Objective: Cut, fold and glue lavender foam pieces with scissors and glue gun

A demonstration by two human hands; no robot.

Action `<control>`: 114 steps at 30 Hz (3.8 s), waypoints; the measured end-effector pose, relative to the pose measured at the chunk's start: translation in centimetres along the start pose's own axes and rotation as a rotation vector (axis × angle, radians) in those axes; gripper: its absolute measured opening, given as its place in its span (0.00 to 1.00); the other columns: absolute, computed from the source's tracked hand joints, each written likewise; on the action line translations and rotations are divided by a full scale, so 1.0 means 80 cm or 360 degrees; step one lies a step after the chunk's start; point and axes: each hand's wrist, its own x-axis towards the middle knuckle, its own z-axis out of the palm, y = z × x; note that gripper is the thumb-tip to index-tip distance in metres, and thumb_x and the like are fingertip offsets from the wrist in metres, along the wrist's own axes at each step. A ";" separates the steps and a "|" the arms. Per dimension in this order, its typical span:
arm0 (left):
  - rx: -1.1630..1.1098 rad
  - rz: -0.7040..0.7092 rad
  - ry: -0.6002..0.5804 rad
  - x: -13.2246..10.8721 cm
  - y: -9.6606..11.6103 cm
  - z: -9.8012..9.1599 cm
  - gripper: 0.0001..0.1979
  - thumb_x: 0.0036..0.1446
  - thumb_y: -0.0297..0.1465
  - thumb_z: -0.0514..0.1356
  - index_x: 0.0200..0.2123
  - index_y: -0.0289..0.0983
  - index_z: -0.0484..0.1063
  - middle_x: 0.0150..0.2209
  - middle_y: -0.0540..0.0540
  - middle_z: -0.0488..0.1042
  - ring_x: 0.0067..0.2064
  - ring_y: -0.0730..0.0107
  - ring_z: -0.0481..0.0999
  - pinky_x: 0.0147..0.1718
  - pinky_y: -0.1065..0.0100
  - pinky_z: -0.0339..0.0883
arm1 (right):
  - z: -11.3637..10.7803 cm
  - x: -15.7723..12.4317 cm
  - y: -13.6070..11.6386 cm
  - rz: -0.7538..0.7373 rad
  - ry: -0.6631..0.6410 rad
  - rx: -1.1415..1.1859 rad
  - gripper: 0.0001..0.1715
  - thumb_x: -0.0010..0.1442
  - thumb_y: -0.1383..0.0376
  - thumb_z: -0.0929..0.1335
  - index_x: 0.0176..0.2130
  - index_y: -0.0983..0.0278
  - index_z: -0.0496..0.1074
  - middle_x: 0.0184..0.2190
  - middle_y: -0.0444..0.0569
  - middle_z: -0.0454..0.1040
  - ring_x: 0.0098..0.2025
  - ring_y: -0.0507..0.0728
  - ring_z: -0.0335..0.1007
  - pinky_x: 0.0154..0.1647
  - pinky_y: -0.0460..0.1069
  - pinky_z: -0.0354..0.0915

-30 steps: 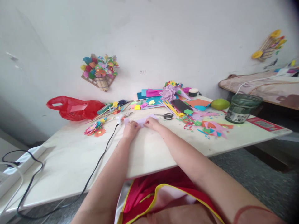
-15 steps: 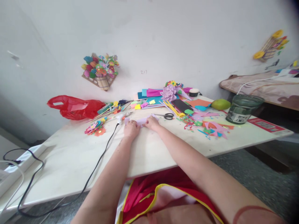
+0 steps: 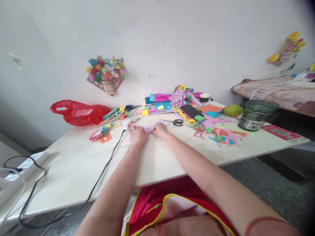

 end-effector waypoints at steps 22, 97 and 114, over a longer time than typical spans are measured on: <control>-0.0039 -0.0095 -0.0034 -0.004 0.002 0.008 0.13 0.49 0.36 0.52 0.36 0.36 0.68 0.43 0.38 0.70 0.52 0.49 0.61 0.48 0.52 0.51 | 0.004 -0.002 -0.004 0.0011 0.0025 0.0002 0.19 0.49 0.52 0.68 0.33 0.66 0.72 0.42 0.58 0.67 0.46 0.60 0.61 0.44 0.49 0.58; -0.0131 -0.0319 -0.0105 0.003 -0.008 0.008 0.10 0.51 0.38 0.54 0.31 0.41 0.71 0.43 0.43 0.70 0.50 0.54 0.62 0.45 0.55 0.57 | 0.003 -0.013 -0.003 -0.0671 0.0076 -0.0227 0.12 0.58 0.67 0.62 0.38 0.63 0.73 0.40 0.51 0.68 0.45 0.56 0.60 0.46 0.48 0.56; -0.0511 -0.0240 -0.0168 0.008 -0.035 0.005 0.08 0.46 0.37 0.59 0.28 0.39 0.73 0.37 0.47 0.74 0.44 0.65 0.68 0.45 0.67 0.60 | 0.007 -0.004 -0.002 -0.0477 -0.0037 0.0070 0.10 0.55 0.65 0.65 0.36 0.60 0.75 0.39 0.47 0.71 0.44 0.52 0.65 0.45 0.44 0.58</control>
